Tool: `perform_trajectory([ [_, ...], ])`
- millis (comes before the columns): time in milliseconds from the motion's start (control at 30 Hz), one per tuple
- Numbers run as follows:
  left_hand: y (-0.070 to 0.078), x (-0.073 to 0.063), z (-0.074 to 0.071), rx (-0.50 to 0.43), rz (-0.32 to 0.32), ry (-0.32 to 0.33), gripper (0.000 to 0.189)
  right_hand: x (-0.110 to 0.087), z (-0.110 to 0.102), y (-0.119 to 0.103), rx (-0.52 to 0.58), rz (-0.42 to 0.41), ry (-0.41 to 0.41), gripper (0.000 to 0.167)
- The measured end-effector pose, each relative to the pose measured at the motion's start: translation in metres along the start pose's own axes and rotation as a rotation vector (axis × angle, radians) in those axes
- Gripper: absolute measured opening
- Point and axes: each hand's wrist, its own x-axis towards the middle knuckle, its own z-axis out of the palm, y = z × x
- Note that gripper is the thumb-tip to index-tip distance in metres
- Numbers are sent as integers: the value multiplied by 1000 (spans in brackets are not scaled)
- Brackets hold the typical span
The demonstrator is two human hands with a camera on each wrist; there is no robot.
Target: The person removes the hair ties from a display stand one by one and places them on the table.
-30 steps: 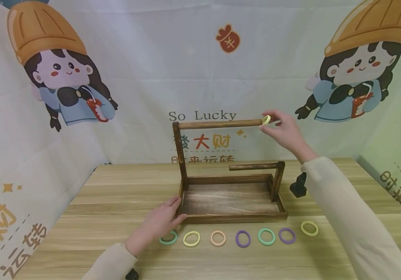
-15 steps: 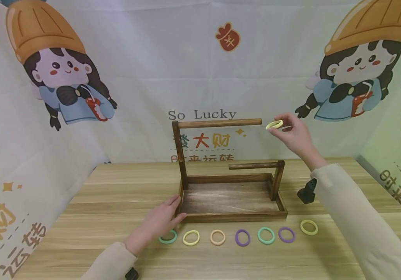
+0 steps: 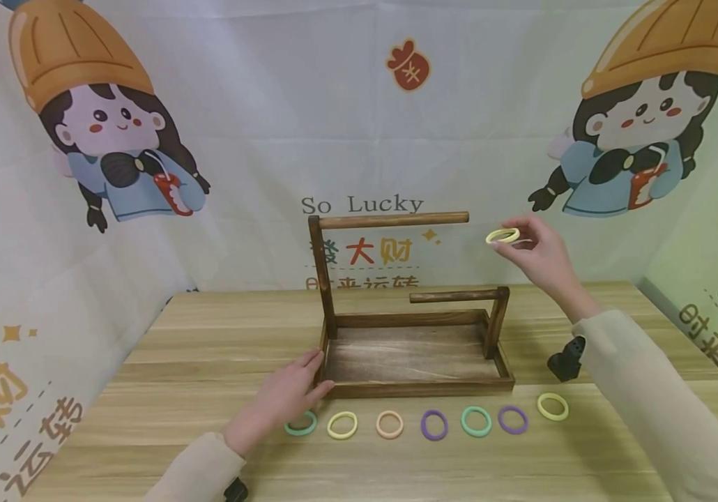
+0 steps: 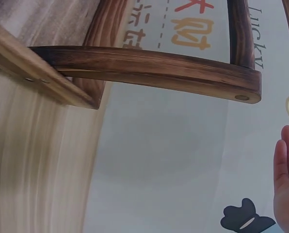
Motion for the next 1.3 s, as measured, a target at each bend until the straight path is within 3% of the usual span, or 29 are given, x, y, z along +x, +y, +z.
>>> perform_trajectory([
  [533, 0, 0, 0, 18, 6, -1, 59, -26, -14, 13, 22, -12, 4, 34],
  [900, 0, 0, -1, 8, 6, -14, 59, -47, -22, 26, 27, -73, -30, 31],
  [1300, -1, 1, 0, 7, 10, -5, 59, -75, -28, 42, -8, 9, -58, 33],
])
